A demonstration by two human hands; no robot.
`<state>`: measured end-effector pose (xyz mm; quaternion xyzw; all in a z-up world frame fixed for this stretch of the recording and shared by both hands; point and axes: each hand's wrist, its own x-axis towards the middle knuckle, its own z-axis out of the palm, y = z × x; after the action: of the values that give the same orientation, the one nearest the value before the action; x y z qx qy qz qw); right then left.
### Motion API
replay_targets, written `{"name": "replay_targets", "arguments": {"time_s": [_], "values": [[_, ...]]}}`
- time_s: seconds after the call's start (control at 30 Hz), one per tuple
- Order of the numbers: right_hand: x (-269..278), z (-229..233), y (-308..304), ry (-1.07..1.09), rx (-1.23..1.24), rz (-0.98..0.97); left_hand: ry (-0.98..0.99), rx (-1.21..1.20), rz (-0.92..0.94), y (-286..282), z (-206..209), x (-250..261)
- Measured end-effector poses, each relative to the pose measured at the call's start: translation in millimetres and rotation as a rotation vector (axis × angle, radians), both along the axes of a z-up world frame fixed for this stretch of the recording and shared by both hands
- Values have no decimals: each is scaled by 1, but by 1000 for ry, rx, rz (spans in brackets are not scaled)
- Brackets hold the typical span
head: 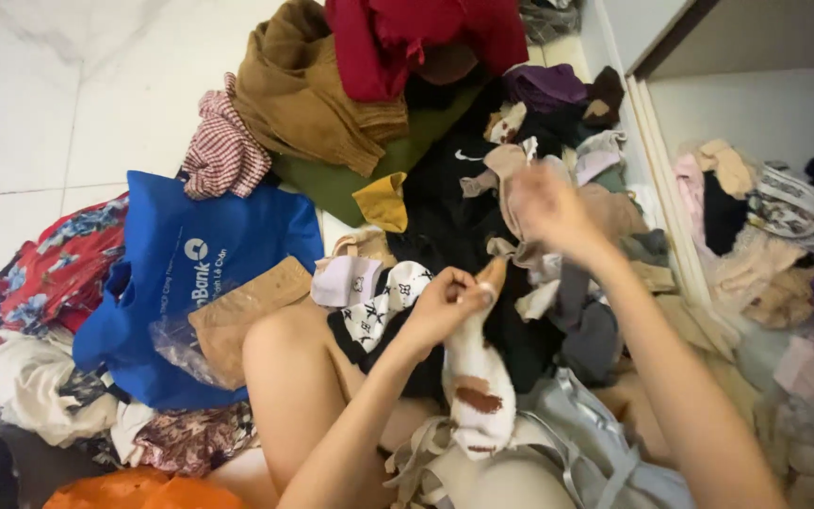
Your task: Sorting and folding various pieces of laundry from a pile on the floor
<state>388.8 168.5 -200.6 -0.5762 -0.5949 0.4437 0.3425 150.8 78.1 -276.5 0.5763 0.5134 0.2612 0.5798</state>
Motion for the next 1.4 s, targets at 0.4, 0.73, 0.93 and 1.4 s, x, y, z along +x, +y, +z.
{"name": "replay_targets", "arguments": {"time_s": [0.4,0.73,0.93,1.4], "values": [[27,-106,173,-827,-280,-35,-1371,-770,168,36,85,-69],[53,-148,171,-1258,-61,17,-1903,-820,14,52,105,-77],[16,-98,172,-1328,-231,-30,-2049,-940,138,54,99,-78],[98,-105,69,-539,381,-226,-1944,-825,141,40,84,-78]]}}
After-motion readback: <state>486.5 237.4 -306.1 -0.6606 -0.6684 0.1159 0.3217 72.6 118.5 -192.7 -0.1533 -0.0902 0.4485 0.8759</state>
